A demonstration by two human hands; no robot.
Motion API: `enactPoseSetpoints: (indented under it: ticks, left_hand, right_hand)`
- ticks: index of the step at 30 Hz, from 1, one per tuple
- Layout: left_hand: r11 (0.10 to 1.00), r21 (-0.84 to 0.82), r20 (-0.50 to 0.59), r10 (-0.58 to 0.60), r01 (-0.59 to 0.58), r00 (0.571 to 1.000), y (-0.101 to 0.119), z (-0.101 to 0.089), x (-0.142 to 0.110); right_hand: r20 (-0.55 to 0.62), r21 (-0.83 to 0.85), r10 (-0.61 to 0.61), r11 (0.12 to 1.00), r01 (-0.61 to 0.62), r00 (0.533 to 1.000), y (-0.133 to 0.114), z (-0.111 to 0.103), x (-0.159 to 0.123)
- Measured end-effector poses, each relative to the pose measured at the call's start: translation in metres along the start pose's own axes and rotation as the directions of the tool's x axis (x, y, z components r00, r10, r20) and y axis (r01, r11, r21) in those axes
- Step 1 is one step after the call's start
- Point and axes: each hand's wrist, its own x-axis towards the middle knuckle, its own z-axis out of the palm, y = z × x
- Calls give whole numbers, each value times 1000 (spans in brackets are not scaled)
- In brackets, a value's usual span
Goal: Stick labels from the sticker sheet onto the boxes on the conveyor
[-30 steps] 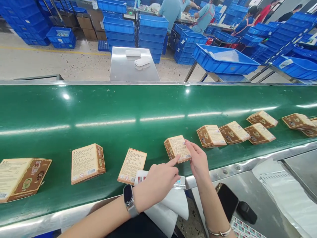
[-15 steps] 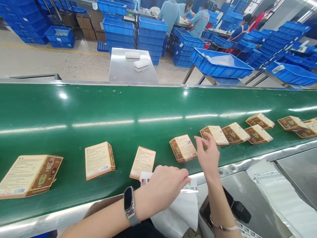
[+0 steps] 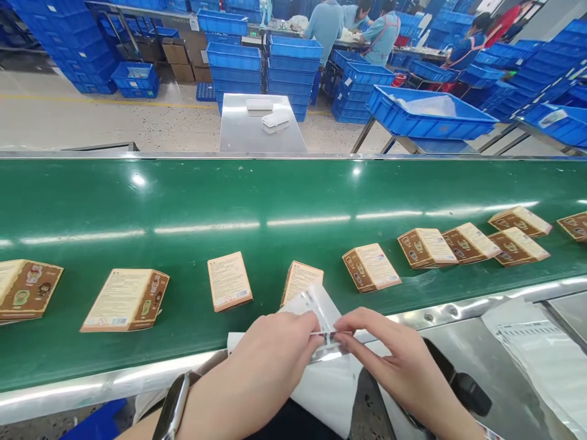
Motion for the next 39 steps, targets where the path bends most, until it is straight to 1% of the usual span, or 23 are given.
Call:
enactPoseSetpoints:
  ticks: [2, 4, 6, 7, 8, 9, 10, 11, 12, 13, 14, 16, 17, 18, 19, 21, 24, 28, 32, 35, 37, 38, 39]
  left_hand:
    - [999, 33, -12, 11, -11, 1000, -3, 4, -5]
    - [999, 46, -11, 10, -9, 1000, -6, 6, -8]
    - [999, 44, 8, 3, -3, 1000, -10, 8, -9]
    - [999, 38, 23, -9, 8, 1000, -11, 9, -7]
    - [999, 27, 46, -25, 24, 999, -11, 9, -5]
    - [999, 9, 86, -38, 37, 996, -11, 11, -3]
    - [999, -15, 144, -38, 41, 989, -11, 12, 1]
    - [999, -42, 206, -22, 31, 978, -11, 15, 4]
    - [997, -71, 260, 16, 3, 965, -11, 18, 8]
    - [995, -93, 286, 70, -45, 956, -11, 22, 11]
    - [989, -95, 276, 133, -110, 952, -13, 28, 14]
    - [969, -3, 169, 244, -247, 955, -19, 41, 19]
    - [951, 77, 110, 289, -298, 951, -23, 48, 22]
    - [930, 162, 67, 324, -330, 944, -28, 55, 25]
    - [908, 237, 42, 346, -346, 937, -34, 62, 27]
    - [871, 332, 38, 371, -362, 928, -43, 71, 31]
    - [840, 388, 53, 391, -380, 919, -49, 77, 34]
    - [834, 400, 71, 384, -379, 921, -41, 75, 39]
    - [817, 425, 109, 382, -390, 918, -33, 76, 50]
    - [805, 429, 109, 404, -410, 908, -33, 79, 58]
    - [809, 399, 68, 443, -432, 894, -32, 78, 61]
    - [821, 369, 41, 454, -435, 890, -30, 76, 61]
    - [842, 330, 15, 448, -428, 894, -28, 72, 60]
  right_hand:
    - [-40, -82, -108, 991, 105, 993, -5, 6, -2]
    - [-94, -160, -223, 965, 206, 970, -7, 12, -6]
    - [-126, -141, -251, 962, 233, 960, 0, 17, -11]
    - [-146, -71, -200, 979, 191, 969, 8, 19, -12]
    - [-185, 37, -97, 994, 106, 978, 17, 21, -13]
    - [-240, 175, 52, 985, -9, 969, 29, 25, -13]
    - [-296, 326, 226, 937, -125, 928, 40, 29, -11]
    - [-337, 475, 395, 855, -208, 855, 52, 35, -8]
    - [-353, 606, 535, 756, -248, 768, 62, 43, -5]
    - [-343, 712, 639, 655, -254, 688, 70, 51, -1]
    - [-313, 788, 711, 564, -246, 629, 75, 60, 3]
    - [-245, 872, 793, 432, -230, 558, 80, 75, 8]
    - [-232, 888, 815, 400, -226, 530, 80, 81, 10]
    - [-238, 892, 829, 393, -223, 506, 79, 85, 12]
    - [-262, 887, 834, 407, -219, 486, 78, 87, 13]
    - [-321, 859, 823, 462, -222, 468, 76, 87, 14]
    - [-378, 816, 806, 523, -247, 456, 77, 83, 15]
    - [-435, 750, 767, 598, -282, 472, 79, 80, 14]
    - [-548, 566, 687, 725, -393, 477, 88, 76, 14]
    - [-578, 502, 680, 732, -461, 450, 102, 63, 20]
    - [-585, 483, 682, 728, -486, 440, 105, 47, 23]
    - [-602, 459, 664, 742, -489, 443, 103, 38, 23]
    - [-626, 412, 624, 774, -481, 468, 97, 29, 22]
